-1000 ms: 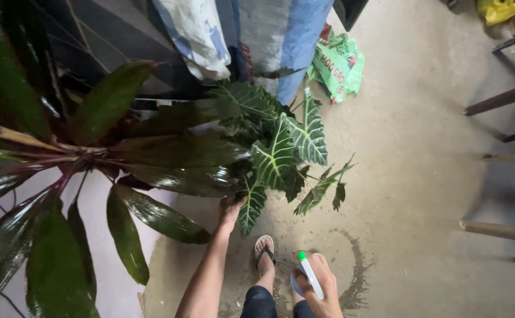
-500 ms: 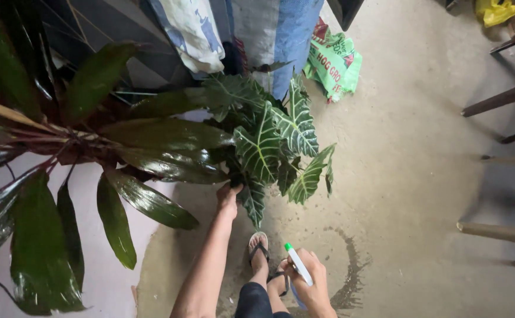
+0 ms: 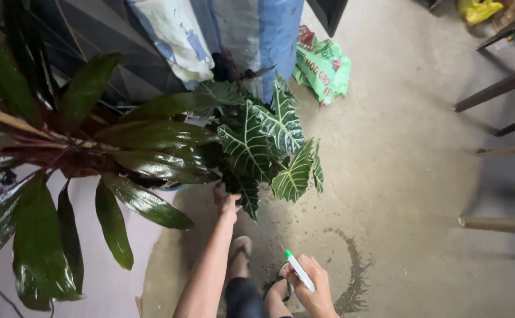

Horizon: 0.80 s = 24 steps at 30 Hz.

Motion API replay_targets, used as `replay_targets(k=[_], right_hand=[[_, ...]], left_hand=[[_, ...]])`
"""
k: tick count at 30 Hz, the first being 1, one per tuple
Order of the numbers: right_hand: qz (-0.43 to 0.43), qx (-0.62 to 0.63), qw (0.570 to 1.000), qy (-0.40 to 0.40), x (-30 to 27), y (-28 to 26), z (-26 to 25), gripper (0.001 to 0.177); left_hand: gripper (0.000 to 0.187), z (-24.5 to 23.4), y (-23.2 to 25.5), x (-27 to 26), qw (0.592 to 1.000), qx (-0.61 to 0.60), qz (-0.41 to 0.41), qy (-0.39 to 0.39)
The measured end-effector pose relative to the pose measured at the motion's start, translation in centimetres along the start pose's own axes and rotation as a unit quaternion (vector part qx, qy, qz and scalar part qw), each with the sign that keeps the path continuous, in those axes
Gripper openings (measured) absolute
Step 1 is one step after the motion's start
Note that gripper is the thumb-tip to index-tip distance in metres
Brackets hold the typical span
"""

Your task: The person uses a spray bottle to mist the leaves of two potted indoor plants. They repeatedly lift leaves with one hand and spray the undersides and tops with the other, moving around the plants to cover different areas.

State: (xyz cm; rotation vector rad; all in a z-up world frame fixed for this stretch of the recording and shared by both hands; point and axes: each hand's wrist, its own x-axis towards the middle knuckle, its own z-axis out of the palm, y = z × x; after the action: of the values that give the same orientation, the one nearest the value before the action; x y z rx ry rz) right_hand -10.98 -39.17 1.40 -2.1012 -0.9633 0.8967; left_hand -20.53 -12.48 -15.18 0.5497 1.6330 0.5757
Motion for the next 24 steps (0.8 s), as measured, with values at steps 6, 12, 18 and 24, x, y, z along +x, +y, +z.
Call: replay_targets(k=[6, 12, 18, 24], right_hand=[[0.021, 0.074, 0.997, -0.023, -1.4, 0.0, -0.3, 0.013], [0.006, 0.104, 0.992, 0.073, -1.1, -2.7, 3.6, 0.027], [0.218, 0.151, 0.943, 0.202, 0.0, -5.2, 9.3, 0.03], [0.265, 0.211, 0.893, 0.295, -1.2, -10.2, 12.5, 0.034]], left_hand=[[0.054, -0.6, 2.4, -3.5, 0.992, 0.007, 0.116, -0.039], [0.039, -2.4, -3.2, 1.9, 0.949, 0.007, 0.293, -0.114], [0.047, -3.3, -4.6, 2.6, 0.93, 0.184, 0.245, -0.204], [0.064, -3.4, -0.7, 1.0, 0.749, 0.387, 0.503, -0.192]])
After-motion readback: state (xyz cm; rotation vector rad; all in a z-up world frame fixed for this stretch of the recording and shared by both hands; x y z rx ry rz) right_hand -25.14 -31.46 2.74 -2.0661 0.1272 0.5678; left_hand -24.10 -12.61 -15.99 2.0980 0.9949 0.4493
